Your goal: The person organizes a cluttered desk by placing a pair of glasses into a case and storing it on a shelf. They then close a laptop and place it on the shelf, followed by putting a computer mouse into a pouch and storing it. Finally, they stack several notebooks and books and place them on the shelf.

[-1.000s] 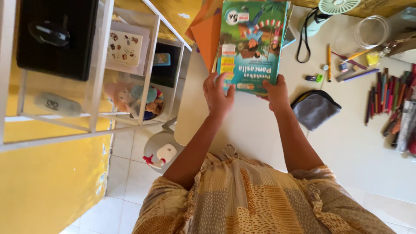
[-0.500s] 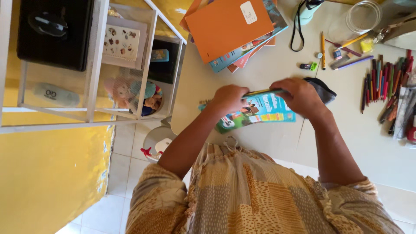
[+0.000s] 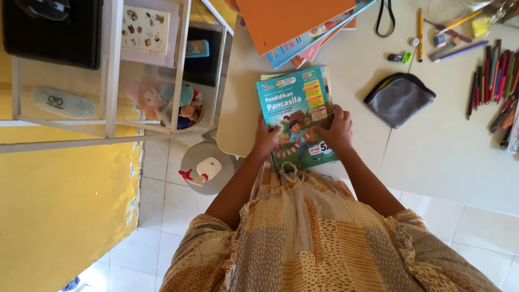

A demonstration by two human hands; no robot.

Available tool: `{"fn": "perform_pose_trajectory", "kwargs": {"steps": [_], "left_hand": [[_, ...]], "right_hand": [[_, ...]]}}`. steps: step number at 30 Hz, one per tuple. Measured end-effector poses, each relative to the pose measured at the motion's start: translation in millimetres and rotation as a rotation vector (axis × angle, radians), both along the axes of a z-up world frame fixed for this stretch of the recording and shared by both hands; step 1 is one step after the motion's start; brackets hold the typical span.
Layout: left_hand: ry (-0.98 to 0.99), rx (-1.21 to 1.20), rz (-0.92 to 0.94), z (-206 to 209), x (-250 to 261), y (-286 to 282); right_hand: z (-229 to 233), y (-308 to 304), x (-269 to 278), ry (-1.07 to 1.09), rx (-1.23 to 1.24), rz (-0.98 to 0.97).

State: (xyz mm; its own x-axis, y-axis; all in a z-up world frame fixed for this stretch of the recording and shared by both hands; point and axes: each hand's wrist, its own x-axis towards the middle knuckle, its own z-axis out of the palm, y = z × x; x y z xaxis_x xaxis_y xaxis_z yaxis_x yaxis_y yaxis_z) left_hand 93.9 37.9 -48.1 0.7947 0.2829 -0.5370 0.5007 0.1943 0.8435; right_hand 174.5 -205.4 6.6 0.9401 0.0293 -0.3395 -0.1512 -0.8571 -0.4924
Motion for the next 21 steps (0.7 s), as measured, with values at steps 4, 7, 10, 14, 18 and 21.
{"fn": "perform_pose_trajectory", "kwargs": {"steps": [4, 7, 10, 14, 18, 21], "left_hand": [[-0.297, 0.928, -0.121, 3, 5, -9], [-0.409, 1.044, -0.124, -16, 1, -6], [0.003, 0.426, 0.061, -39, -4, 1], [0.018, 0.217, 0.085, -42, -3, 13], [0.061, 0.353, 0.043, -24, 7, 10], [-0.009, 0.417, 0.071, -6, 10, 6]], "right_hand": [[-39, -19, 0, -0.076, 0.184, -0.153], [-46, -64, 12, -0.01, 0.425, -0.316], [-20, -112, 17, -0.112, 0.553, -0.347], [0, -149, 16, -0.03, 0.974, -0.531], [-28, -143, 10, 0.02, 0.889, -0.448], [-39, -104, 3, -0.038, 0.612, -0.426]]}}
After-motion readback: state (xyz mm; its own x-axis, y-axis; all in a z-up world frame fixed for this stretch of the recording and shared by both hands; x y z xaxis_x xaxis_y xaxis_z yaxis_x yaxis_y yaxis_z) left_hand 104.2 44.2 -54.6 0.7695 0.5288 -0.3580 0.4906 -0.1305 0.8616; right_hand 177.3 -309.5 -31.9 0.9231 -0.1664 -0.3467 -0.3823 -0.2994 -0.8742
